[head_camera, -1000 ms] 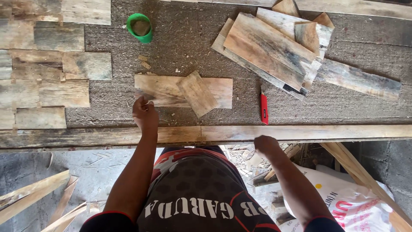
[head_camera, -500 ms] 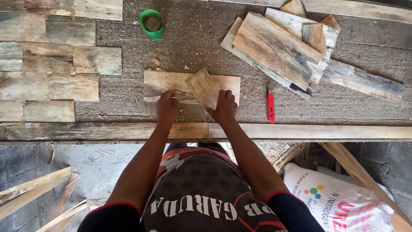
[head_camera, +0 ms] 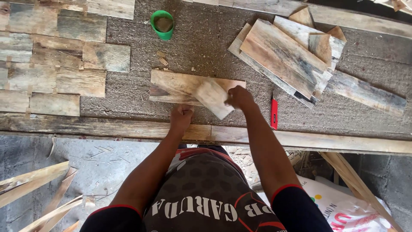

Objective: Using a utility knife to cut and shape small thin wood strips for an assembly.

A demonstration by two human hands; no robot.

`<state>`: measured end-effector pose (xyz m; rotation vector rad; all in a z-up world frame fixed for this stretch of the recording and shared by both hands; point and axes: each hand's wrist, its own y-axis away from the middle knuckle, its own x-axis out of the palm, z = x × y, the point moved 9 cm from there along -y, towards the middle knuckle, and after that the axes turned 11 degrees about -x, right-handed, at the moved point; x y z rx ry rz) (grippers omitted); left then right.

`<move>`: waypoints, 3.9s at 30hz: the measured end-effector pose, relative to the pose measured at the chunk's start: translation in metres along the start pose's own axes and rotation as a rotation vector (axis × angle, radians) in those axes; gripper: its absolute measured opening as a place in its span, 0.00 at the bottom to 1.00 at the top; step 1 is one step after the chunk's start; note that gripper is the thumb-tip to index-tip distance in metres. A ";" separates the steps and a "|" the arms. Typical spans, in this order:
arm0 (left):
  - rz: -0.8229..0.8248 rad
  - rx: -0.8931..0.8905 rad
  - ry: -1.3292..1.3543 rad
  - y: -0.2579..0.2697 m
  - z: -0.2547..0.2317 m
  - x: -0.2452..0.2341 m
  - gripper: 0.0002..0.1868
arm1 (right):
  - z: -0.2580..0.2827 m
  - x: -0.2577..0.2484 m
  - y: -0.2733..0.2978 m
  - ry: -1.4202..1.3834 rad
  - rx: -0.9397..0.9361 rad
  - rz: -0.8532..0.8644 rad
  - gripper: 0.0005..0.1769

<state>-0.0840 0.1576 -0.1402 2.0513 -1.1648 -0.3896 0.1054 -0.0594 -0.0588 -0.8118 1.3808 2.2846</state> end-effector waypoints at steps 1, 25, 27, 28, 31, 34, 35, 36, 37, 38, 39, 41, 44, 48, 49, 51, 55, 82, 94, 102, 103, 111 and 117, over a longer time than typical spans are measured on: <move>-0.005 0.004 0.005 -0.002 0.001 0.000 0.12 | 0.016 -0.018 0.010 0.005 -0.006 0.000 0.22; 0.048 -0.133 0.347 0.035 -0.030 0.012 0.31 | 0.032 -0.078 0.052 -0.075 -0.409 -0.197 0.15; 0.058 -0.051 0.225 0.034 -0.029 0.013 0.24 | 0.030 -0.089 0.075 -0.142 -0.406 -0.307 0.13; 0.062 -0.053 0.223 0.035 -0.027 0.015 0.24 | 0.019 -0.080 0.076 -0.143 -0.401 -0.309 0.13; 0.133 0.072 0.014 0.046 -0.041 0.036 0.18 | 0.005 -0.060 0.083 -0.466 -0.558 -0.463 0.10; 0.291 0.119 -0.056 0.060 -0.057 0.073 0.15 | -0.010 -0.021 0.078 -1.140 -0.328 -0.602 0.08; 0.338 0.061 0.018 0.058 -0.051 0.082 0.16 | -0.002 -0.013 0.084 -1.267 -0.247 -0.686 0.08; 0.385 0.005 0.090 0.055 -0.046 0.091 0.16 | 0.006 -0.005 0.089 -1.392 -0.166 -0.772 0.08; 0.390 0.003 0.085 0.043 -0.036 0.096 0.16 | 0.011 0.005 0.084 -1.395 -0.162 -0.779 0.08; 0.390 -0.028 0.168 0.030 -0.025 0.099 0.16 | 0.018 0.017 0.078 -1.619 -0.210 -0.788 0.10; 0.388 -0.060 0.251 0.018 -0.013 0.101 0.16 | 0.025 0.029 0.071 -1.844 -0.261 -0.792 0.12; 0.355 -0.054 0.297 0.014 -0.015 0.103 0.17 | 0.024 0.059 0.051 -1.904 -0.294 -0.806 0.11; 0.267 -0.057 0.368 0.010 -0.021 0.096 0.18 | 0.021 0.083 0.039 -1.893 -0.263 -0.809 0.10; 0.150 -0.173 0.292 0.030 -0.056 0.075 0.17 | -0.002 0.073 0.053 -1.324 -0.066 -0.768 0.15; 0.153 -0.175 0.290 0.030 -0.066 0.068 0.17 | -0.019 0.069 0.060 -1.324 -0.063 -0.771 0.15; 0.125 -0.242 0.201 0.029 -0.080 0.054 0.15 | -0.058 0.030 0.101 -0.505 0.092 -1.075 0.15; 0.182 -0.205 0.133 0.005 -0.094 0.022 0.19 | -0.120 -0.006 0.145 -0.011 0.411 -1.106 0.37; 0.239 -0.408 -0.581 -0.006 -0.122 0.058 0.56 | -0.105 -0.008 0.127 -0.306 0.025 -0.890 0.11; -0.233 0.306 -0.485 -0.027 -0.106 0.027 0.15 | -0.054 0.008 0.076 -0.336 0.239 -0.769 0.20; -0.307 0.555 -0.576 -0.005 -0.117 0.028 0.17 | -0.037 0.003 0.053 -0.311 0.200 -0.756 0.20; -0.309 0.553 -0.576 -0.007 -0.116 0.028 0.17 | -0.035 0.002 0.050 -0.311 0.199 -0.754 0.20; -0.267 0.312 -0.525 -0.025 -0.110 0.016 0.15 | -0.021 0.005 0.031 -0.367 0.133 -0.752 0.26; -0.246 0.312 -0.523 -0.038 -0.118 0.014 0.16 | -0.018 0.004 0.038 -0.470 0.199 -0.793 0.22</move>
